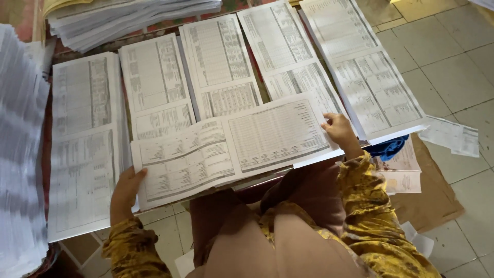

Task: Folding printed sheets of paper and organizing them into stacks.

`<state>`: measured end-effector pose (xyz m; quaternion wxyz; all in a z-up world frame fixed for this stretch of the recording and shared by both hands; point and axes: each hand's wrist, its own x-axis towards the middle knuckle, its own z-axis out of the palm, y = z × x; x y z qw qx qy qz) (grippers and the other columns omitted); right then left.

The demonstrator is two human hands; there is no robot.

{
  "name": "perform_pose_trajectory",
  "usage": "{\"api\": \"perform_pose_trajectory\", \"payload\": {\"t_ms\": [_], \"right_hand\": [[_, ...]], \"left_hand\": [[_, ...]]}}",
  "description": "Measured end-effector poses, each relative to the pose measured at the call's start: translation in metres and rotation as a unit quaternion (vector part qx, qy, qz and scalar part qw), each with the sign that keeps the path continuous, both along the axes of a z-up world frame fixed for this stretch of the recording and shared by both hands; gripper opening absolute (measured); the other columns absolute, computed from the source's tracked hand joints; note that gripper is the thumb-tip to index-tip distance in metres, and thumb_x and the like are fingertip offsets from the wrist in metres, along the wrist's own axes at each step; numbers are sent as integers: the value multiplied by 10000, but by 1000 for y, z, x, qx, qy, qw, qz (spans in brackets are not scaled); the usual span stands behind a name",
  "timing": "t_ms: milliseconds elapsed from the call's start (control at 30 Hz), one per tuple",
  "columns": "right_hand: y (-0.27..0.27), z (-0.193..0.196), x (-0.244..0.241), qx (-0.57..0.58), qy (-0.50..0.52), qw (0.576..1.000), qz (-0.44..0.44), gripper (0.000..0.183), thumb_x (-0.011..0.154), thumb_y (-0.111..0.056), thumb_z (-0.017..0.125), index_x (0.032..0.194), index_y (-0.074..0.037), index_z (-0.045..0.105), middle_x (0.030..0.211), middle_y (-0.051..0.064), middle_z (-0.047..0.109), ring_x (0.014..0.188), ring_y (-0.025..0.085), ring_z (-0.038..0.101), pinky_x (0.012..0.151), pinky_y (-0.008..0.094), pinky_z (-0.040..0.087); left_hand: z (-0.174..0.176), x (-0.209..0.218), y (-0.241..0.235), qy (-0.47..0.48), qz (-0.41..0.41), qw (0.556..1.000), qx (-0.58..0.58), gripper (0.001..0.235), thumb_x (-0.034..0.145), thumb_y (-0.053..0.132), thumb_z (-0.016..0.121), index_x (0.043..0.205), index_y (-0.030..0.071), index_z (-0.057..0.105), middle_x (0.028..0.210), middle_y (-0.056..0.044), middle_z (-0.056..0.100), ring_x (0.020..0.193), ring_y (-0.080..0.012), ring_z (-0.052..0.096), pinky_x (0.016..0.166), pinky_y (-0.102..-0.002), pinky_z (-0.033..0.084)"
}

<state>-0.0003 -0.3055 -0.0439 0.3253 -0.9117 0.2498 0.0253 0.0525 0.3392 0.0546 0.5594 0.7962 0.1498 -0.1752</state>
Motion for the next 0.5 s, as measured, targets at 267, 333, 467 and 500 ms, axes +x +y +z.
{"api": "perform_pose_trajectory", "payload": {"t_ms": [267,333,467,500], "right_hand": [[15,50,-28,190,-157,969,-19,443,884,-87,780,1313,-5,705,898,192,695,842,257,653,746,415,564],[22,76,-37,224,-195,955,-12,419,908,-65,774,1308,27,694,888,174,693,816,238,655,719,392,572],[39,127,-55,180,-280,943,11,388,979,-31,732,1353,26,646,1034,219,723,944,320,728,816,422,623],[41,141,-61,196,-318,928,18,400,1020,-26,674,1398,61,574,1110,197,722,932,299,741,775,372,673]], "left_hand": [[23,-7,9,-33,-15,999,-18,544,1092,215,551,1528,-99,466,1338,-361,586,1214,-463,573,1027,-706,413],[46,-17,8,-64,-6,998,-27,547,1094,216,548,1520,-116,461,1337,-383,575,1225,-493,567,1030,-719,403],[50,-25,35,-172,27,985,11,166,1133,174,559,1129,10,532,986,-129,557,910,-250,540,823,-462,449],[46,-24,45,-192,42,979,50,355,1180,187,536,836,117,484,818,24,480,766,-157,489,672,-317,416]]}}
